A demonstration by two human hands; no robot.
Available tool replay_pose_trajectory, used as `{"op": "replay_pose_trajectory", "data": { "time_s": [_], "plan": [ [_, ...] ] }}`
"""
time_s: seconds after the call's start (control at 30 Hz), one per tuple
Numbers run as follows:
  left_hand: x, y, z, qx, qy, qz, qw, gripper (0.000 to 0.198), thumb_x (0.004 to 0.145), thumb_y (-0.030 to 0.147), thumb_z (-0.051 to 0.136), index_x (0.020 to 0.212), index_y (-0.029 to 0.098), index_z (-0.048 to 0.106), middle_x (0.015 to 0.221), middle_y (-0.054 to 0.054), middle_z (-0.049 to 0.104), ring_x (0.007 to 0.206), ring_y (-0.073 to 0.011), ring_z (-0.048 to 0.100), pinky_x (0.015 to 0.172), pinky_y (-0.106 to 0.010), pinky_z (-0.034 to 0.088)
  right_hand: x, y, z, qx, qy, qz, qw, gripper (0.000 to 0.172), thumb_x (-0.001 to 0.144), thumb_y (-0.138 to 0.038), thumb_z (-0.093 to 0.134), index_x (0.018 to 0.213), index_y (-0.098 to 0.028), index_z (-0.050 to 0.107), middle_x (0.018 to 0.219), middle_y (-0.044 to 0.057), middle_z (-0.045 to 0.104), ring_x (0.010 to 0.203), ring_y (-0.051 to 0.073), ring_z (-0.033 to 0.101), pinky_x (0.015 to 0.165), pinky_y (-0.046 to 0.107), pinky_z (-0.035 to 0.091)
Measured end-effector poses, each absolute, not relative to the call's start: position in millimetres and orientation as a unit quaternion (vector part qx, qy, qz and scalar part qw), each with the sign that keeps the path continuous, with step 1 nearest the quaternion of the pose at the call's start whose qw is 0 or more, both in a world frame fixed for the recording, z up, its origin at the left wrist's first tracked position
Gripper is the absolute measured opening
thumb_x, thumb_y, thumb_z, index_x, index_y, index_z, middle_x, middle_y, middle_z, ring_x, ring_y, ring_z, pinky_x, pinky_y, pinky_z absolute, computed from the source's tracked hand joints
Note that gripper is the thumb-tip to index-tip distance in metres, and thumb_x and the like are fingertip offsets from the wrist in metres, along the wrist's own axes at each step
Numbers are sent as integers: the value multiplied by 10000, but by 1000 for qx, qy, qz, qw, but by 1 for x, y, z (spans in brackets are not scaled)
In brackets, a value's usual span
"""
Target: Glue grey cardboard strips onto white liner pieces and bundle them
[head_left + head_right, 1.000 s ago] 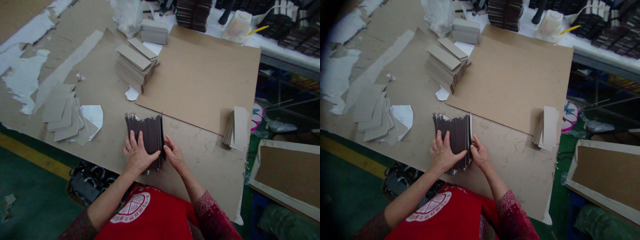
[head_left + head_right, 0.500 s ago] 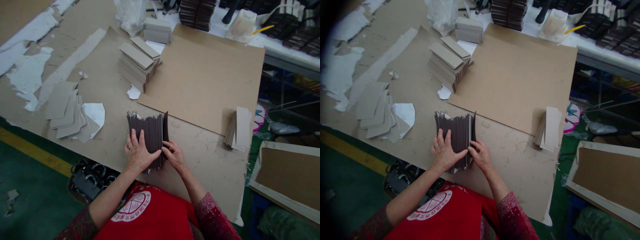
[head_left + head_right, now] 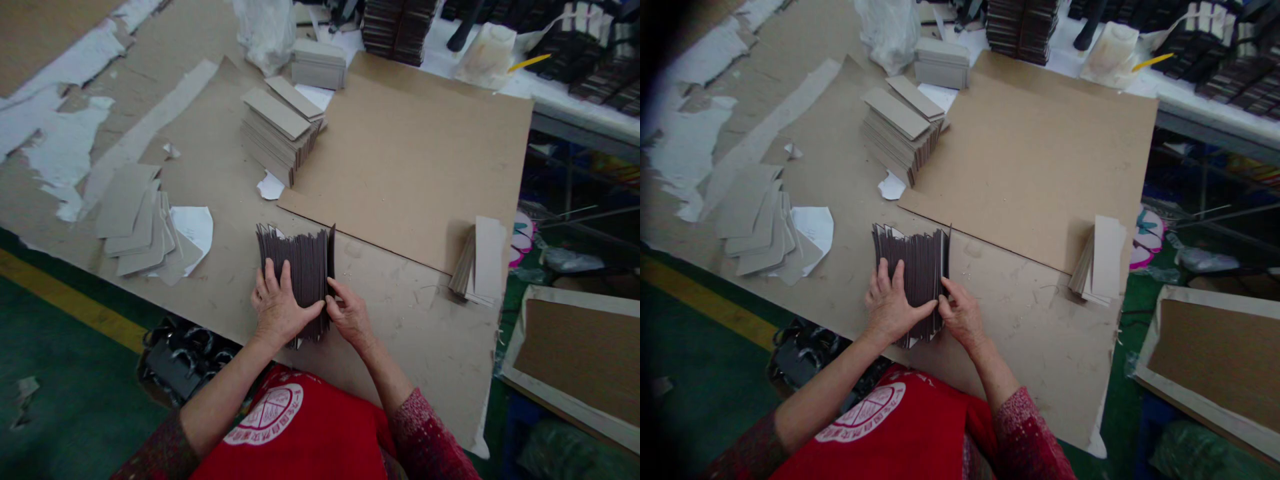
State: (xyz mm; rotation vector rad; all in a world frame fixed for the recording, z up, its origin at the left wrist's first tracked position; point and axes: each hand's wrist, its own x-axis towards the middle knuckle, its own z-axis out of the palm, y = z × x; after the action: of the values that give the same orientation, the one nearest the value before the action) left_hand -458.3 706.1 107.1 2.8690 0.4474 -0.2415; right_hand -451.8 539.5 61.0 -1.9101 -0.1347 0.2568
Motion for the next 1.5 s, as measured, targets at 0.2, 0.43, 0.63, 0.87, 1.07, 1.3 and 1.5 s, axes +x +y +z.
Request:
{"op": "replay_pose_trajectory", "data": {
  "time_s": [0.2,0.43,0.63,0.87,1.07,1.3,1.5],
  "plan": [
    [-458,707,106,978,155,-82,112,1154,632,679,704,1544,151,235,1633,-217,102,1470,-455,151,1097,-629,290,-453,538,58,-826,-93,79,550,341,946,-236,516,1246,-278,671,1247,72,666,1121,202,649,967,356,545],
    [-460,711,107,980,149,-85,105,1151,648,698,697,1549,159,227,1633,-214,111,1461,-457,177,1089,-631,301,-453,535,60,-831,-116,73,539,274,953,-226,510,1185,-256,654,1219,82,657,1120,196,639,919,340,569],
    [-461,719,105,980,148,-89,102,1181,635,789,669,1546,169,246,1636,-205,114,1467,-447,161,1095,-630,297,-454,536,56,-841,-90,59,530,248,927,-328,619,1151,-231,578,1205,98,626,1042,204,643,809,331,593],
    [-463,721,100,980,140,-86,108,1164,669,781,652,1560,174,214,1640,-205,94,1464,-455,160,1097,-641,284,-454,537,58,-841,-87,75,529,254,924,-339,624,1146,-245,546,1238,90,597,1069,208,625,797,326,587],
    [-462,722,102,978,144,-97,113,1172,659,792,642,1560,173,218,1640,-199,98,1451,-468,183,1087,-641,299,-454,537,55,-838,-76,86,533,279,918,-363,624,1148,-245,519,1222,89,585,1078,217,618,811,343,587],
    [-462,723,101,978,145,-98,114,1196,638,807,646,1560,177,217,1641,-195,99,1452,-462,182,1097,-636,288,-451,540,54,-840,-55,89,533,299,874,-375,673,1097,-245,522,1114,58,598,982,203,624,804,346,576],
    [-462,723,101,979,140,-93,111,1182,644,786,664,1559,185,219,1639,-195,106,1457,-447,180,1094,-638,290,-448,543,61,-841,-50,97,530,282,853,-315,679,1079,-236,531,1062,43,595,969,195,622,809,335,577]
  ]
}}
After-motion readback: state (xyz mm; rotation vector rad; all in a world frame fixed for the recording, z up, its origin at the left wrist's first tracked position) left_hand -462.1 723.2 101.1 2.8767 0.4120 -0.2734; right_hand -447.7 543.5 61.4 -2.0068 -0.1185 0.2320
